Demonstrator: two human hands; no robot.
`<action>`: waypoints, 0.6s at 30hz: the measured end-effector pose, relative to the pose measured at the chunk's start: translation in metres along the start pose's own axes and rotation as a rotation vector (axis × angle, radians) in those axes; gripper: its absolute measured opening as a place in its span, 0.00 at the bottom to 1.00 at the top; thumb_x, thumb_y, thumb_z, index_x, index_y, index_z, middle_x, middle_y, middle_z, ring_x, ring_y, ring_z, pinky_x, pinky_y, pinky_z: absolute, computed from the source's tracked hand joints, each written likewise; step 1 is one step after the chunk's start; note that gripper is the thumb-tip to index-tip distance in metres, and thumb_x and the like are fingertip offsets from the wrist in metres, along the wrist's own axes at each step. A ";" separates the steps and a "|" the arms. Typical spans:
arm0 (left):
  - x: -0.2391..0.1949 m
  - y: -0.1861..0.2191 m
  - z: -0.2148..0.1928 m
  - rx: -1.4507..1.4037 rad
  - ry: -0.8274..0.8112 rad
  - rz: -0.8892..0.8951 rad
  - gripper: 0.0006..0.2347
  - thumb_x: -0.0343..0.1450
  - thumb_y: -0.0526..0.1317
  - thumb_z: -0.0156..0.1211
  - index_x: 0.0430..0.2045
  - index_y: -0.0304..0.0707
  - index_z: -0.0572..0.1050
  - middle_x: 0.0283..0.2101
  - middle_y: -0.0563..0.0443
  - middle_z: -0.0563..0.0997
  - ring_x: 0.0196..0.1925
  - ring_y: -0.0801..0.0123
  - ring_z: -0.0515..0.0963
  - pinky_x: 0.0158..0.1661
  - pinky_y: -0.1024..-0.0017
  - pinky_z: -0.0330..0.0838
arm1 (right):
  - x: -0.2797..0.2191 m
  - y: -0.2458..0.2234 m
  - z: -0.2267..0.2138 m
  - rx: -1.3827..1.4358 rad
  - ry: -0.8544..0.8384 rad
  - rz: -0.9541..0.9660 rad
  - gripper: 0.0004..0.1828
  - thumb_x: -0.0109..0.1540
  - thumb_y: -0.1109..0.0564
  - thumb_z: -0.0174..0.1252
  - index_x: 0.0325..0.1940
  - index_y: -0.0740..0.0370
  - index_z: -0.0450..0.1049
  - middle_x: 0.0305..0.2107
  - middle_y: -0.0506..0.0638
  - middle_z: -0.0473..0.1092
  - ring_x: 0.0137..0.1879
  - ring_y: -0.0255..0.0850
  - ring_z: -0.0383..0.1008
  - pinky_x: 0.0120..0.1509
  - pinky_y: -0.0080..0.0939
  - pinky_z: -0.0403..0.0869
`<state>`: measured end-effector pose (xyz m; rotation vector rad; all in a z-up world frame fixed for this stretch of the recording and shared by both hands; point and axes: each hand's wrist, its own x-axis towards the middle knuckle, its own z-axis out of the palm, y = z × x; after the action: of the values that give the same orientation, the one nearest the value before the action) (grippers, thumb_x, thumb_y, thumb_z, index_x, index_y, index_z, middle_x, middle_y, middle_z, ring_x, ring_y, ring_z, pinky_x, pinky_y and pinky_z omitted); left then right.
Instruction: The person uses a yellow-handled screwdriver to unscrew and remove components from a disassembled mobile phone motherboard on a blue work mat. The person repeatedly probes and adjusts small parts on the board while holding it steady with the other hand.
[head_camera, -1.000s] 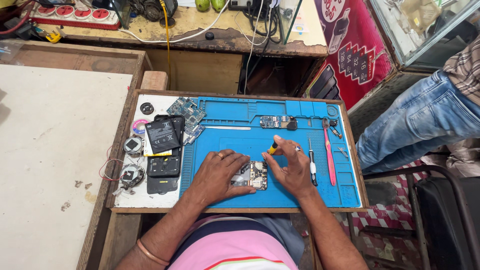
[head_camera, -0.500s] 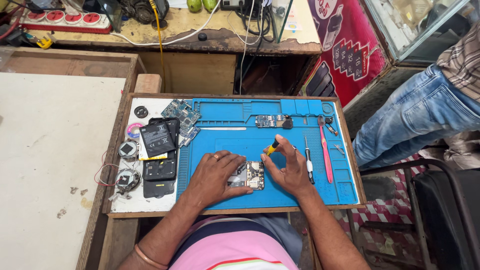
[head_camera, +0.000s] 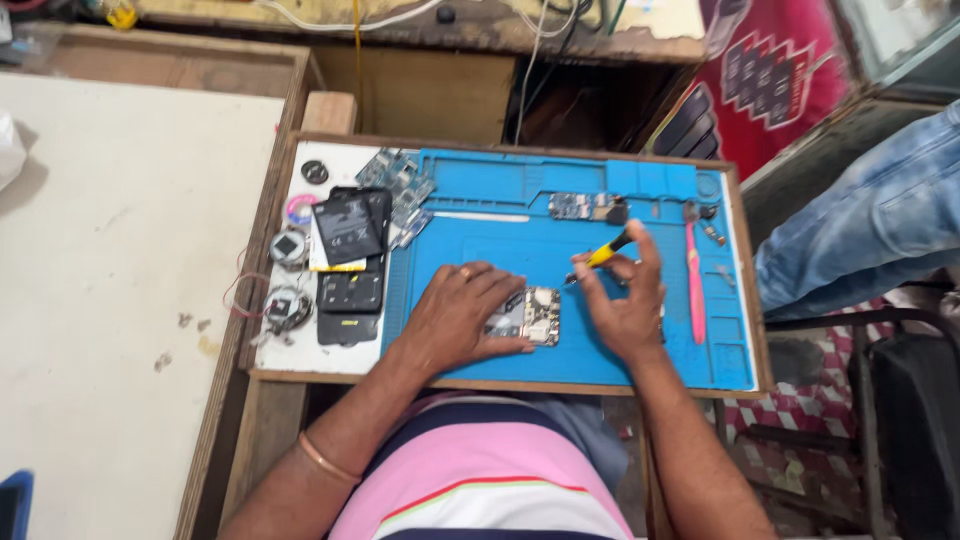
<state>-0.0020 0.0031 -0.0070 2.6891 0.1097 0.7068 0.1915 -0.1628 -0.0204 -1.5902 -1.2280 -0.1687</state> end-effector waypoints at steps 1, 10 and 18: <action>-0.001 -0.001 0.001 -0.002 0.007 0.006 0.34 0.61 0.65 0.67 0.53 0.39 0.77 0.53 0.46 0.81 0.60 0.52 0.75 0.54 0.56 0.66 | 0.000 0.001 0.000 0.039 0.009 0.027 0.41 0.68 0.67 0.61 0.78 0.61 0.45 0.43 0.59 0.78 0.51 0.45 0.82 0.60 0.44 0.79; 0.000 -0.003 0.003 -0.034 -0.005 0.002 0.34 0.61 0.65 0.67 0.54 0.40 0.77 0.54 0.47 0.81 0.60 0.54 0.75 0.54 0.57 0.65 | 0.008 0.000 -0.006 0.381 0.053 0.200 0.43 0.72 0.68 0.58 0.82 0.57 0.39 0.45 0.61 0.78 0.52 0.44 0.82 0.65 0.40 0.79; 0.002 0.007 -0.002 -0.238 0.168 -0.044 0.20 0.65 0.54 0.74 0.45 0.43 0.83 0.50 0.54 0.84 0.62 0.58 0.78 0.55 0.60 0.67 | 0.007 -0.010 0.000 0.872 0.102 0.536 0.48 0.66 0.68 0.63 0.83 0.52 0.45 0.36 0.54 0.77 0.46 0.40 0.81 0.48 0.31 0.77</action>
<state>-0.0016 -0.0021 -0.0021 2.3932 0.1192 0.8725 0.1872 -0.1595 -0.0091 -1.0500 -0.6061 0.5556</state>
